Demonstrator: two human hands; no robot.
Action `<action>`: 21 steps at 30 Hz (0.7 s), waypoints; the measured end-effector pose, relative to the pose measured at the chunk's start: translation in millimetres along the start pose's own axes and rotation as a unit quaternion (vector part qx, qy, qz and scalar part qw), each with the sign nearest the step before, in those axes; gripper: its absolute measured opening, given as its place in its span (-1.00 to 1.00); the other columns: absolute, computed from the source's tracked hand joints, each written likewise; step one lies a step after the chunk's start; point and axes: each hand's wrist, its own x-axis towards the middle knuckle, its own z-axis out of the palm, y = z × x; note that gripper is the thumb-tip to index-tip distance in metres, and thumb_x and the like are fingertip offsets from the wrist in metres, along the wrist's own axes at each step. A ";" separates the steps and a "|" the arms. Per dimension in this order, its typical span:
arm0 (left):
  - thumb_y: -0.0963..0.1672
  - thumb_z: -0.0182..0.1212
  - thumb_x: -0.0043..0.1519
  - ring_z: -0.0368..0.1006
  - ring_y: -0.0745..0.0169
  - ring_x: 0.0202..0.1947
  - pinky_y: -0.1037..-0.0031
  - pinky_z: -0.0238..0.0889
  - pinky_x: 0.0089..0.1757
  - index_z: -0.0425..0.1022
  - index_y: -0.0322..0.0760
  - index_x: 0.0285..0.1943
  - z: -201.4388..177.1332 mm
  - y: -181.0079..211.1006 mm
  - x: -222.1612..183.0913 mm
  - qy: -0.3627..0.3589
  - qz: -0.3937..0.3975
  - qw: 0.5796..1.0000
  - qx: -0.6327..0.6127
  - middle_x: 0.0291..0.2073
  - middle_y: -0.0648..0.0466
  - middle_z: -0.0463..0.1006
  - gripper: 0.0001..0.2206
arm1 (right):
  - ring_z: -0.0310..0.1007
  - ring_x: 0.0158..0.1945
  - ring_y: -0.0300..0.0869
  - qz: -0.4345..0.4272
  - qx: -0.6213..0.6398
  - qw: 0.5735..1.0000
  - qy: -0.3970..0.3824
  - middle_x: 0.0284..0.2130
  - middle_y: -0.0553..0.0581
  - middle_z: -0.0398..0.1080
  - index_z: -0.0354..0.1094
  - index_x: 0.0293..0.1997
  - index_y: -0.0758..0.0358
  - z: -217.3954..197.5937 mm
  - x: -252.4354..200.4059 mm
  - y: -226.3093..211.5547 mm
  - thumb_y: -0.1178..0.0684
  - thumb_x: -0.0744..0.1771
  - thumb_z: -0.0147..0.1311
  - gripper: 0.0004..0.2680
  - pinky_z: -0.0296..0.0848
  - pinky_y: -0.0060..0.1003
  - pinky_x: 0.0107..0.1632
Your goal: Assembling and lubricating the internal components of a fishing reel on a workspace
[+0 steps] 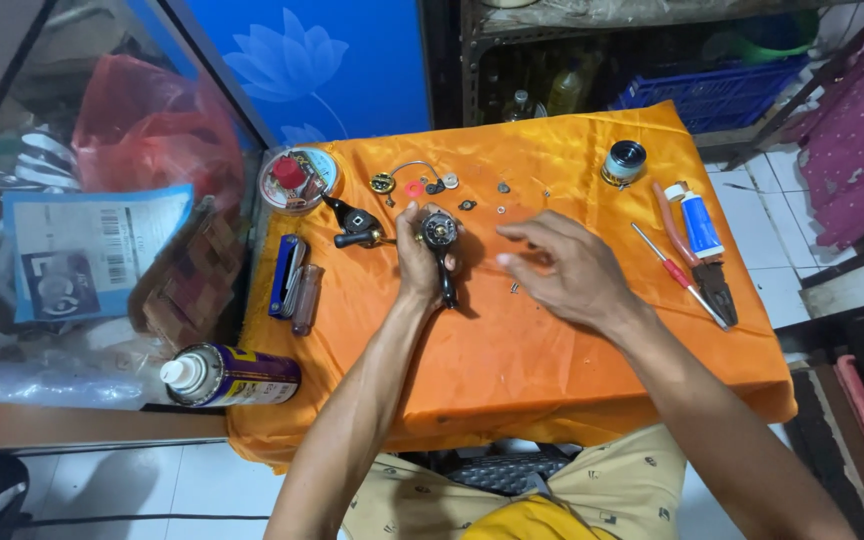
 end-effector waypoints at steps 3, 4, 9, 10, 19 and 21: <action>0.19 -0.11 0.31 0.26 0.30 -0.87 0.63 0.10 -0.75 0.45 -0.26 -0.30 2.0 4.2 0.2 -0.001 0.020 1.000 0.018 -0.54 -0.17 0.48 -0.48 | 0.54 -0.13 0.08 -0.062 0.017 0.998 -0.004 -0.16 0.20 0.50 0.46 0.16 0.18 -2.2 27.7 -37.9 -0.07 0.28 0.31 -0.65 0.54 -0.05 -0.16; 0.19 -0.11 0.31 0.26 0.30 -0.87 0.63 0.10 -0.75 0.45 -0.26 -0.30 -1.7 -0.1 4.3 -0.003 0.020 1.000 0.020 -0.54 -0.17 0.48 -0.48 | 0.54 -0.13 0.08 -0.060 0.017 0.998 -0.001 -0.16 0.20 0.50 0.46 0.16 0.18 7.1 30.5 -32.8 -0.07 0.28 0.31 -0.65 0.54 -0.05 -0.16; 0.14 -0.06 0.32 0.35 0.30 -0.70 0.65 0.21 -0.62 0.46 -0.26 -0.31 0.4 -3.6 2.4 0.018 0.049 0.998 -0.019 -0.55 -0.08 0.46 -0.54 | 0.50 -0.11 -0.13 -0.074 -0.094 0.993 0.001 -0.19 -0.05 0.43 0.46 0.11 -0.05 35.9 43.6 -24.0 -0.23 0.30 0.22 -0.69 0.52 -0.21 -0.16; 0.14 -0.06 0.32 0.35 0.30 -0.70 0.65 0.21 -0.62 0.46 -0.26 -0.31 0.5 -2.9 1.2 0.018 0.050 0.998 -0.020 -0.55 -0.08 0.46 -0.54 | 0.50 -0.11 -0.13 -0.075 -0.094 0.993 0.001 -0.19 -0.05 0.43 0.46 0.11 -0.05 36.1 44.5 -23.7 -0.23 0.30 0.22 -0.69 0.52 -0.21 -0.16; 0.11 0.00 0.34 0.34 0.36 -0.50 0.67 0.27 -0.45 0.49 -0.20 -0.28 -4.1 -10.9 7.6 0.051 0.047 0.997 -0.019 -0.50 0.04 0.45 -0.61 | 0.47 -0.26 -0.18 -0.143 -0.105 0.983 0.050 -0.30 -0.06 0.35 0.48 0.03 -0.01 37.2 45.0 -16.7 -0.20 0.34 0.13 -0.76 0.50 -0.31 -0.29; 0.10 0.00 0.32 0.37 0.35 -0.50 0.69 0.24 -0.47 0.47 -0.22 -0.30 -5.7 -10.7 9.4 0.042 0.044 0.998 -0.031 -0.54 0.04 0.44 -0.61 | 0.49 -0.26 -0.18 -0.155 -0.103 0.981 0.056 -0.29 -0.07 0.35 0.47 0.03 -0.03 29.2 46.5 -22.3 -0.20 0.31 0.18 -0.75 0.52 -0.30 -0.29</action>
